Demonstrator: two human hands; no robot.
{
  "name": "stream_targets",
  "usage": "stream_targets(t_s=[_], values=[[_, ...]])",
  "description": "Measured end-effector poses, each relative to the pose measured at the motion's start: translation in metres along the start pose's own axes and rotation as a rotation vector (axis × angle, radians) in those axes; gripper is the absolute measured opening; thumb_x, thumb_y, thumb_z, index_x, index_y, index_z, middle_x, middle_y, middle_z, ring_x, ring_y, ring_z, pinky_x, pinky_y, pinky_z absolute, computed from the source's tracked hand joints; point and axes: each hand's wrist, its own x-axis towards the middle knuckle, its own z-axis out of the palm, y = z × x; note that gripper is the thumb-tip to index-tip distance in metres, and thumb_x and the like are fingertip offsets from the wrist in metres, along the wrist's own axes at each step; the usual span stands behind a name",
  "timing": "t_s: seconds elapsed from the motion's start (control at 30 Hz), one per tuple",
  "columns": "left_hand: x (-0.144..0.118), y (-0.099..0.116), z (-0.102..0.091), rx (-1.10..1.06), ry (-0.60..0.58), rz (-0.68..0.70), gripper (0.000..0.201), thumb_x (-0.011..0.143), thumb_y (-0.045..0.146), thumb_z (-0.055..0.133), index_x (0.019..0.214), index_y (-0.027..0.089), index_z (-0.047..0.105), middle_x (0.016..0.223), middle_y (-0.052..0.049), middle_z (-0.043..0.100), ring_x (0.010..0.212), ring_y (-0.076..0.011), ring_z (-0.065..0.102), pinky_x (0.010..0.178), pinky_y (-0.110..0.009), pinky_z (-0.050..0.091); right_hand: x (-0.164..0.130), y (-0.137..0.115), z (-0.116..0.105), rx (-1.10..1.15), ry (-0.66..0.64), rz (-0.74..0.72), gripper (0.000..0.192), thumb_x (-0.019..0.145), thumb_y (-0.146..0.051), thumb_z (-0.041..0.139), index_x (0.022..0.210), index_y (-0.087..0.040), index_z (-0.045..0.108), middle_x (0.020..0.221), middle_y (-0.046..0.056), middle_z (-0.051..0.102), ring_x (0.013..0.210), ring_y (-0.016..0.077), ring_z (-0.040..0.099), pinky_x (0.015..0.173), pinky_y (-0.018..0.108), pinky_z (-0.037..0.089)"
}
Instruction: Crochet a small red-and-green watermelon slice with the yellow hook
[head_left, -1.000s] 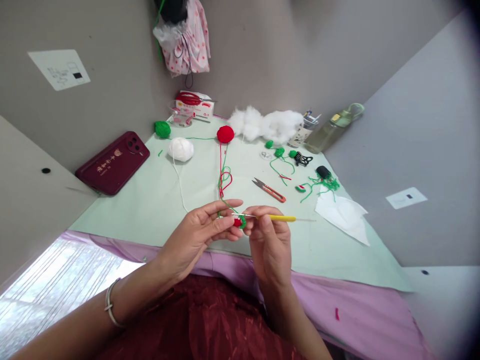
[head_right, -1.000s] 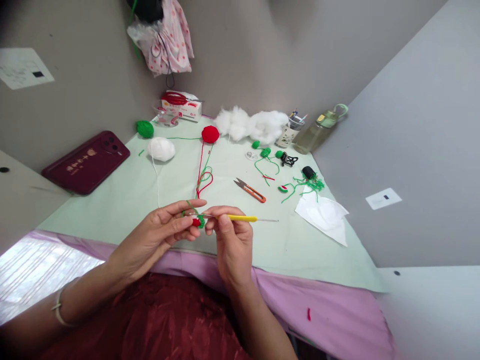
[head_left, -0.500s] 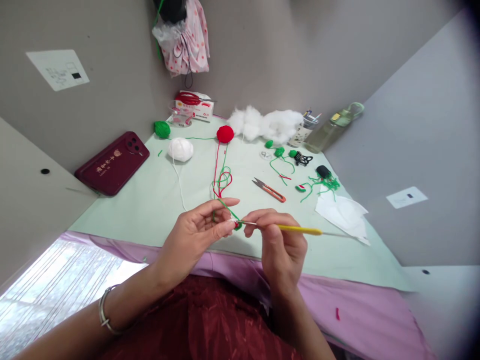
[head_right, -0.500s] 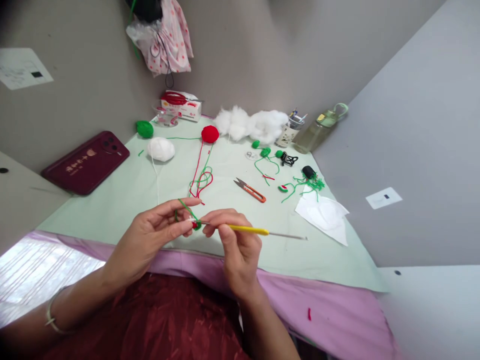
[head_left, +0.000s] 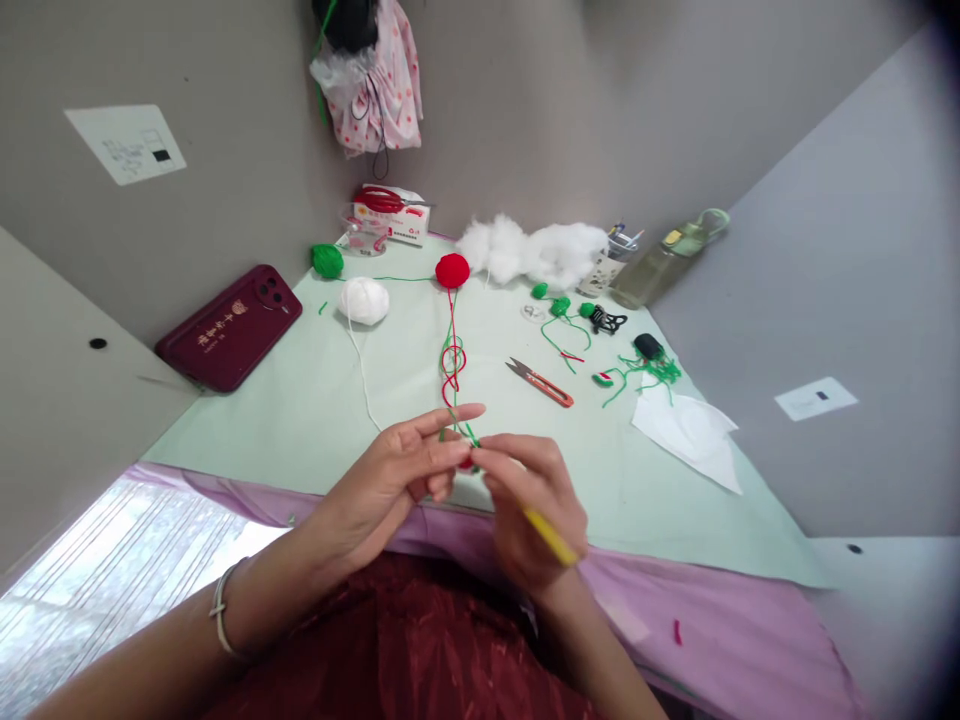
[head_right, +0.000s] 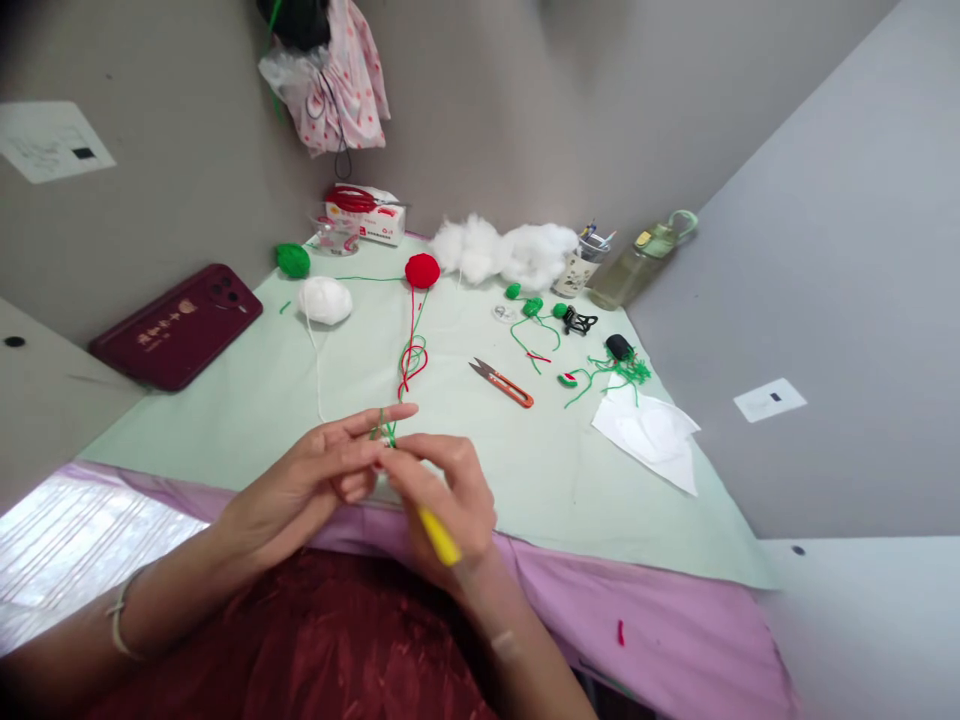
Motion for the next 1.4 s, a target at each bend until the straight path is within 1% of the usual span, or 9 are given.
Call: stream_targets(t_s=[0.1, 0.17, 0.37, 0.47, 0.6, 0.73, 0.83, 1.07, 1.4], values=[[0.001, 0.002, -0.001, -0.007, 0.004, 0.044, 0.038, 0.082, 0.025, 0.091, 0.119, 0.021, 0.084, 0.068, 0.006, 0.056, 0.051, -0.0012, 0.036, 0.049, -0.014, 0.033, 0.007, 0.0, 0.001, 0.374, 0.087, 0.307, 0.023, 0.105, -0.017, 0.055, 0.106, -0.026, 0.077, 0.086, 0.002, 0.072, 0.074, 0.0171, 0.067, 0.067, 0.034, 0.057], [0.0, 0.0, 0.001, 0.043, -0.007, 0.097, 0.035, 0.082, 0.025, 0.09, 0.117, 0.025, 0.085, 0.07, 0.006, 0.058, 0.052, -0.0014, 0.037, 0.048, -0.014, 0.032, 0.011, 0.0, 0.003, 0.523, 0.094, 0.398, 0.02, 0.105, -0.023, 0.058, 0.1, -0.026, 0.077, 0.086, 0.002, 0.073, 0.073, 0.0168, 0.067, 0.065, 0.033, 0.057], [0.0, -0.009, 0.005, 0.148, 0.076, 0.19, 0.039, 0.079, 0.028, 0.093, 0.117, 0.025, 0.085, 0.078, 0.003, 0.064, 0.058, -0.0046, 0.047, 0.051, -0.015, 0.039, 0.005, -0.003, 0.009, 0.262, 0.044, 0.255, 0.029, 0.102, -0.011, 0.061, 0.114, -0.031, 0.079, 0.1, 0.004, 0.079, 0.093, 0.019, 0.075, 0.078, 0.034, 0.062], [0.003, -0.009, 0.002, 0.053, 0.043, 0.088, 0.045, 0.081, 0.031, 0.092, 0.124, 0.023, 0.082, 0.069, 0.005, 0.058, 0.05, -0.0024, 0.038, 0.048, -0.015, 0.034, 0.0, -0.002, 0.008, 0.081, 0.009, 0.098, 0.035, 0.097, -0.01, 0.068, 0.12, -0.034, 0.08, 0.107, 0.006, 0.078, 0.094, 0.0204, 0.074, 0.077, 0.034, 0.062], [0.007, -0.006, -0.003, -0.073, -0.003, -0.012, 0.035, 0.082, 0.025, 0.09, 0.116, 0.016, 0.084, 0.061, 0.009, 0.046, 0.048, -0.0009, 0.026, 0.045, -0.014, 0.026, 0.006, 0.003, 0.005, 0.354, 0.133, 0.388, 0.024, 0.102, -0.017, 0.062, 0.105, -0.03, 0.082, 0.091, 0.003, 0.075, 0.073, 0.0154, 0.068, 0.067, 0.032, 0.058], [0.007, -0.004, -0.001, 0.048, 0.026, 0.12, 0.023, 0.083, 0.024, 0.088, 0.105, 0.019, 0.086, 0.068, 0.005, 0.059, 0.05, -0.0017, 0.037, 0.048, -0.015, 0.032, 0.012, 0.007, 0.01, 0.755, 0.142, 0.64, 0.017, 0.101, -0.027, 0.067, 0.093, -0.028, 0.082, 0.085, 0.0, 0.072, 0.062, 0.0113, 0.062, 0.06, 0.027, 0.051], [0.006, -0.007, 0.001, 0.164, 0.039, 0.217, 0.02, 0.085, 0.025, 0.087, 0.104, 0.021, 0.084, 0.076, 0.002, 0.069, 0.055, -0.0049, 0.046, 0.051, -0.017, 0.038, 0.01, 0.007, 0.016, 0.775, 0.094, 0.658, 0.015, 0.101, -0.029, 0.069, 0.097, -0.029, 0.083, 0.086, 0.0, 0.071, 0.07, 0.012, 0.064, 0.068, 0.029, 0.052], [0.005, -0.009, -0.003, 0.161, 0.036, 0.261, 0.013, 0.089, 0.033, 0.085, 0.086, 0.021, 0.081, 0.067, 0.005, 0.064, 0.053, -0.0048, 0.046, 0.055, -0.019, 0.039, 0.015, -0.004, 0.011, 0.486, 0.006, 0.47, 0.014, 0.1, -0.025, 0.07, 0.101, -0.028, 0.083, 0.086, 0.001, 0.071, 0.08, 0.015, 0.065, 0.074, 0.03, 0.055], [0.0, -0.003, -0.011, 0.11, 0.106, 0.29, 0.019, 0.077, 0.041, 0.095, 0.086, 0.025, 0.089, 0.067, 0.003, 0.066, 0.054, -0.0067, 0.051, 0.059, -0.021, 0.046, 0.027, -0.013, 0.015, 0.797, -0.152, 0.734, 0.023, 0.091, -0.035, 0.079, 0.11, -0.024, 0.078, 0.088, 0.001, 0.073, 0.067, 0.0128, 0.065, 0.067, 0.029, 0.059]])
